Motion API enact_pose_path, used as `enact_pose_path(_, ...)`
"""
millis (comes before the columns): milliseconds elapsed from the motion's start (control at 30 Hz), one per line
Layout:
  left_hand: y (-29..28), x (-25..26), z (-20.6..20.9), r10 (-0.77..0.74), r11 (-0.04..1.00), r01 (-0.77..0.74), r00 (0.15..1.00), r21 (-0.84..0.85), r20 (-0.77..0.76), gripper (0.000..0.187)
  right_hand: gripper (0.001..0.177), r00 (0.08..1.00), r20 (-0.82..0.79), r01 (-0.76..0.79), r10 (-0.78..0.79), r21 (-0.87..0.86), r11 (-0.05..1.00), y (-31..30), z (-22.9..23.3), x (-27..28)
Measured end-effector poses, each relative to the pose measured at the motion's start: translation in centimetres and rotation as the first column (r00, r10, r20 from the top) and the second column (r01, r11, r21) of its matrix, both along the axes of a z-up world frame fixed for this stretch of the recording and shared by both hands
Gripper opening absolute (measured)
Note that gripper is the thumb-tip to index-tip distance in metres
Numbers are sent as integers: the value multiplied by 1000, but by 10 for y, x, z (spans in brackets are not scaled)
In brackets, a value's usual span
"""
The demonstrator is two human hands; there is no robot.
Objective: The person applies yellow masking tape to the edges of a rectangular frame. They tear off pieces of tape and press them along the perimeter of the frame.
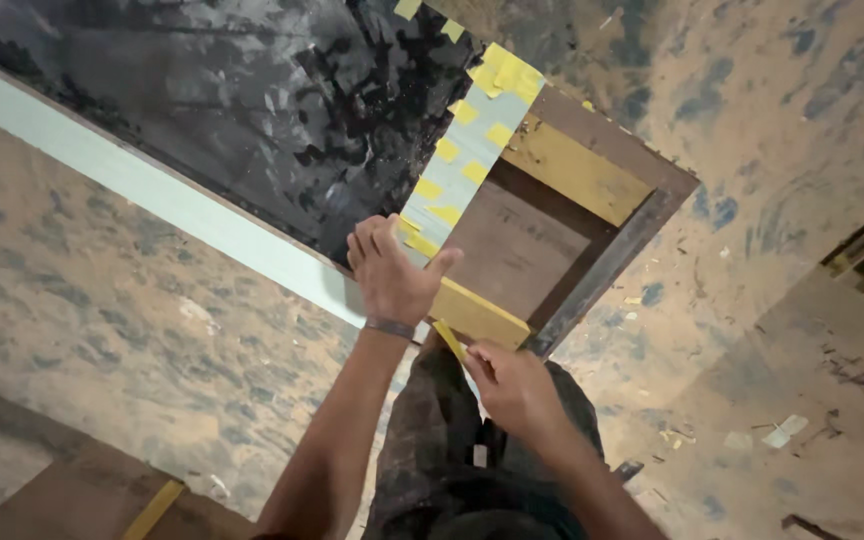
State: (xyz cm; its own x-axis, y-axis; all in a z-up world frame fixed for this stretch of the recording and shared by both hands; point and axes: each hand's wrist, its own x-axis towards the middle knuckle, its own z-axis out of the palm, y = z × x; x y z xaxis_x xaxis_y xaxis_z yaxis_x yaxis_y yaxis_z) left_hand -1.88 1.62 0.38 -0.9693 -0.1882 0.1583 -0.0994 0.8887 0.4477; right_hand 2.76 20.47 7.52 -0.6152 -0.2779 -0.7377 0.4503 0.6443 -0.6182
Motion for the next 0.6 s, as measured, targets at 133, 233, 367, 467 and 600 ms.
enact_pose_path(133, -30, -9, 0, 11, 959, -77, 972, 274, 236, 42, 19, 935, -315, -203, 164, -95, 975, -4, -13, -11)
enact_pose_path(233, -49, -12, -1, -17, 899, -106, 961, 425, 276, 18, 22, 982, -155, -132, 111, -133, 982, -12, -24, -21)
enact_pose_path(367, -65, 8, 15, 7, 946, -41, 994, 320, 107, 19, 24, 994, -102, -52, 46, -54, 997, -30, -37, -37)
enact_pose_path(467, -64, 24, 24, -62, 980, 37, 990, 193, 125, 32, 26, 995, -79, -56, 56, -7, 998, -43, -44, -43)
enact_pose_path(600, -57, 24, 21, -69, 994, 51, 979, 98, 189, 54, 28, 997, 60, -59, 53, 103, 993, -53, -44, -47)
